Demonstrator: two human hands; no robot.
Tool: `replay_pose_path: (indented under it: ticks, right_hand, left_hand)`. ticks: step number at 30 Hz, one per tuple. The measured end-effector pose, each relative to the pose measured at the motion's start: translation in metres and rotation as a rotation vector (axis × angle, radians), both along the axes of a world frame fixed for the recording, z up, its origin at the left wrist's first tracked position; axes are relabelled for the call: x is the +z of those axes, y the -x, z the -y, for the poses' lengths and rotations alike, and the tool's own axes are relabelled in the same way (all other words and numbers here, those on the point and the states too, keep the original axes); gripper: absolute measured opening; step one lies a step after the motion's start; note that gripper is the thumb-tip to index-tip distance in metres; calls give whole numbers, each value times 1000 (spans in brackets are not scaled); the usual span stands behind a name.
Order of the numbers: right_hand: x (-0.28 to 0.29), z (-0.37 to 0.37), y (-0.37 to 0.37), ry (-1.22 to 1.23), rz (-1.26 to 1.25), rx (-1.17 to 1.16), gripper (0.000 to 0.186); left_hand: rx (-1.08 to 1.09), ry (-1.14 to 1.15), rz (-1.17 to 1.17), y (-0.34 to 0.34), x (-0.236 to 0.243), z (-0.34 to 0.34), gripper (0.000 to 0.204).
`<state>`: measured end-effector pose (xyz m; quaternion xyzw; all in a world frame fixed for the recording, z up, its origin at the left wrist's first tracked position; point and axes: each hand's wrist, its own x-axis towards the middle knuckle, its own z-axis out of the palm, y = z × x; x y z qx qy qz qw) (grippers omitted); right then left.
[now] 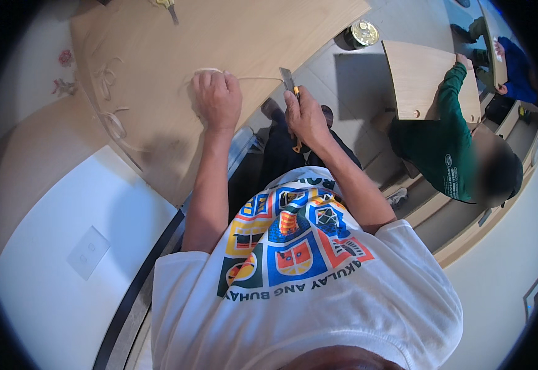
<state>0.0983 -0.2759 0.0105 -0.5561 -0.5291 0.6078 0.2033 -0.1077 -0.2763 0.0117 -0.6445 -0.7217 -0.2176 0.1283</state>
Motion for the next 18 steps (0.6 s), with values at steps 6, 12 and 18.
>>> replay_pose_path:
  ticks: [6, 12, 18]
  right_hand:
    - [8, 8, -7, -76, 70, 32, 31]
    - [5, 7, -2, -44, 59, -3, 32]
    - [-7, 4, 0, 8, -37, 1, 33]
  left_hand:
    - [27, 109, 4, 1, 9, 10, 12]
    - [23, 3, 43, 1, -4, 4, 18]
    - [156, 22, -27, 2, -8, 13, 19]
